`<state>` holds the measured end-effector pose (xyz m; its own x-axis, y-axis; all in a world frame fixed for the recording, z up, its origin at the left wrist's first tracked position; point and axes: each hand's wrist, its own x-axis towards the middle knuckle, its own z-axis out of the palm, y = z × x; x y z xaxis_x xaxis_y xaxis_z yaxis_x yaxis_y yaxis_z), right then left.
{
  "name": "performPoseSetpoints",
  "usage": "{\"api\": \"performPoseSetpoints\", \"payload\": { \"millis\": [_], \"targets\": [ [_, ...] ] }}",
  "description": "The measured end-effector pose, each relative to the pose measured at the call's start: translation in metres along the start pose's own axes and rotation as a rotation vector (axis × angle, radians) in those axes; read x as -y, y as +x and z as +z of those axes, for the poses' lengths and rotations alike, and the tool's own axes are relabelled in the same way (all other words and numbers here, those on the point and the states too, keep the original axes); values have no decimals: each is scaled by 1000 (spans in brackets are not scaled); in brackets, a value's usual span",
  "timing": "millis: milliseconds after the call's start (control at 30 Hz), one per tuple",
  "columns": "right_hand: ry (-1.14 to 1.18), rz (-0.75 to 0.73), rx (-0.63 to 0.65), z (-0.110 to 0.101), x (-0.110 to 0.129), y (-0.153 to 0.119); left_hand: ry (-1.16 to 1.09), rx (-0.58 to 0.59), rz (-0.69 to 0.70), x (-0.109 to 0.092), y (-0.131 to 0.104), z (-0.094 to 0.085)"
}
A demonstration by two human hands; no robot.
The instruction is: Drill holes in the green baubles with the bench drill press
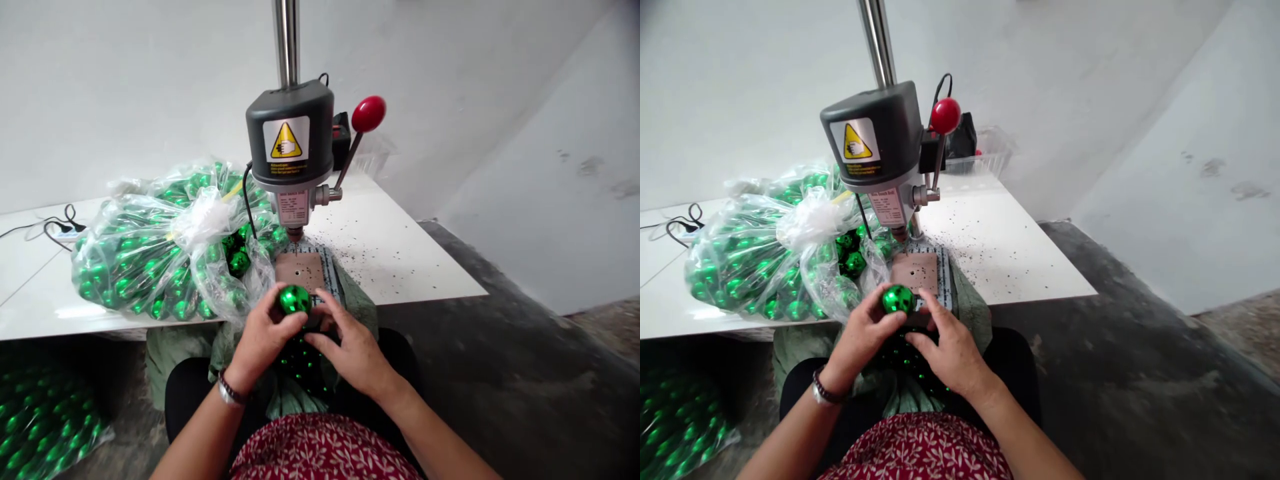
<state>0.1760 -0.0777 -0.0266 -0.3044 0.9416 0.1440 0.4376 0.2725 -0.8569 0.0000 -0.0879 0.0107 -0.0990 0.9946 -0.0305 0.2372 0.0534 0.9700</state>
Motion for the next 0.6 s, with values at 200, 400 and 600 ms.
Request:
{"api": "performPoseSetpoints", "payload": {
  "millis": [200,400,600],
  "targets": [
    [16,103,-39,-29,-13,-5,239,-121,5,0,73,-7],
    [22,149,-10,-36,-30,-23,261,-131,-61,19,91,-2],
    [45,157,-10,-36,-39,-26,284,-187,-31,22,92,6]
  ]
}}
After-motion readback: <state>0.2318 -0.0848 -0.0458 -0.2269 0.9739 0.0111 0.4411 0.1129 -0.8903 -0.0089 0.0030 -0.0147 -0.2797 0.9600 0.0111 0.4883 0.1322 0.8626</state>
